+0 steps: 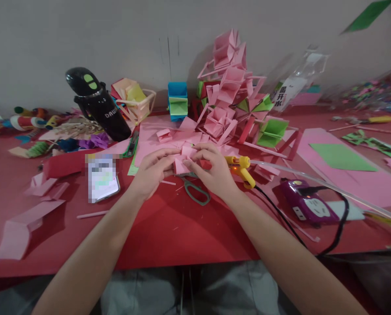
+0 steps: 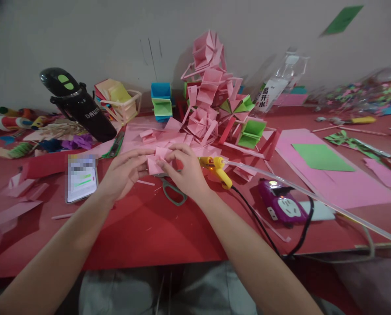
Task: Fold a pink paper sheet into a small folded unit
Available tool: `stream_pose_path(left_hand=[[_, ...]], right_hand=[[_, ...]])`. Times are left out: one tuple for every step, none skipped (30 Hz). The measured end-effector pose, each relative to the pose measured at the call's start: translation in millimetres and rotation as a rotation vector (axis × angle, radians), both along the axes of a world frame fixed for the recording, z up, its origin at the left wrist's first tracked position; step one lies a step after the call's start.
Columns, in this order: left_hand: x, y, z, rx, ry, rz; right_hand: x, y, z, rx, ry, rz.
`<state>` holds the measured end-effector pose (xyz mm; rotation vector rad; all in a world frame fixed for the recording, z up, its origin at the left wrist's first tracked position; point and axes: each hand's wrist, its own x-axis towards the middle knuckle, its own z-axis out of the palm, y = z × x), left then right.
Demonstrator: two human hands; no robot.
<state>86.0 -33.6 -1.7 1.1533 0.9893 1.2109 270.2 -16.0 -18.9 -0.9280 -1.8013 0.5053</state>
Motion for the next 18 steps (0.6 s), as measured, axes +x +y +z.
stream_pose_path(left_hand=[[0.5,-0.4,-0.2,0.029,0.048,0.001],[1.0,-0.9,-0.6,0.06,0.106,-0.002],[1.5,-1.3,-1.0,0.086,0.16,-0.006],[2.0,-1.7,-1.5,0.103,0.2,-0.011],[2.4,-1.9,-1.9,0.11,0.224,-0.012],[2.6,-2.0,-2.5,0.112,0.238,-0.011],[2.7,-1.9,-3.0,0.111,0.247,-0.011],[2.6,-1.7,-3.5,0.113,0.255,-0.011],[2.5,-1.4,-3.9,0.115,0.261,-0.012],[2.2,-1.0,-4.3,0.116,0.266,-0.012],[2.0,-0.6,-4.7,0.115,0.267,-0.012],[1.9,-0.3,-5.0,0.113,0.266,-0.011],[1.8,-0.1,-5.2,0.109,0.263,-0.009],[1.9,0.0,-5.4,0.103,0.261,-0.007],[2.1,0.0,-5.4,0.096,0.258,-0.001],[2.4,-0.1,-5.5,0.09,0.254,0.008],[2.7,-0.2,-5.6,0.082,0.25,0.019],[3.0,-0.2,-5.7,0.075,0.244,0.032]], right_hand=[[-0.2,0.0,-0.2,-0.003,0.003,-0.005],[-0.4,0.0,-0.6,-0.006,0.007,-0.01],[-0.5,0.0,-1.0,-0.008,0.01,-0.014],[-0.7,0.1,-1.5,-0.01,0.013,-0.017],[-0.8,0.2,-2.0,-0.01,0.016,-0.018],[-0.9,0.4,-2.5,-0.01,0.019,-0.019],[-1.0,0.5,-2.9,-0.009,0.02,-0.019],[-1.2,0.7,-3.3,-0.009,0.02,-0.02],[-1.3,0.9,-3.6,-0.009,0.019,-0.023],[-1.4,1.0,-3.9,-0.01,0.019,-0.025],[-1.4,1.1,-4.1,-0.012,0.018,-0.027],[-1.5,1.1,-4.2,-0.014,0.018,-0.029],[-1.5,1.1,-4.3,-0.015,0.019,-0.031],[-1.5,1.0,-4.4,-0.014,0.02,-0.032],[-1.5,0.9,-4.3,-0.013,0.021,-0.033],[-1.6,0.5,-4.1,-0.008,0.023,-0.033],[-1.6,0.0,-3.7,-0.001,0.025,-0.031],[-1.6,-0.6,-3.1,0.008,0.026,-0.026]])
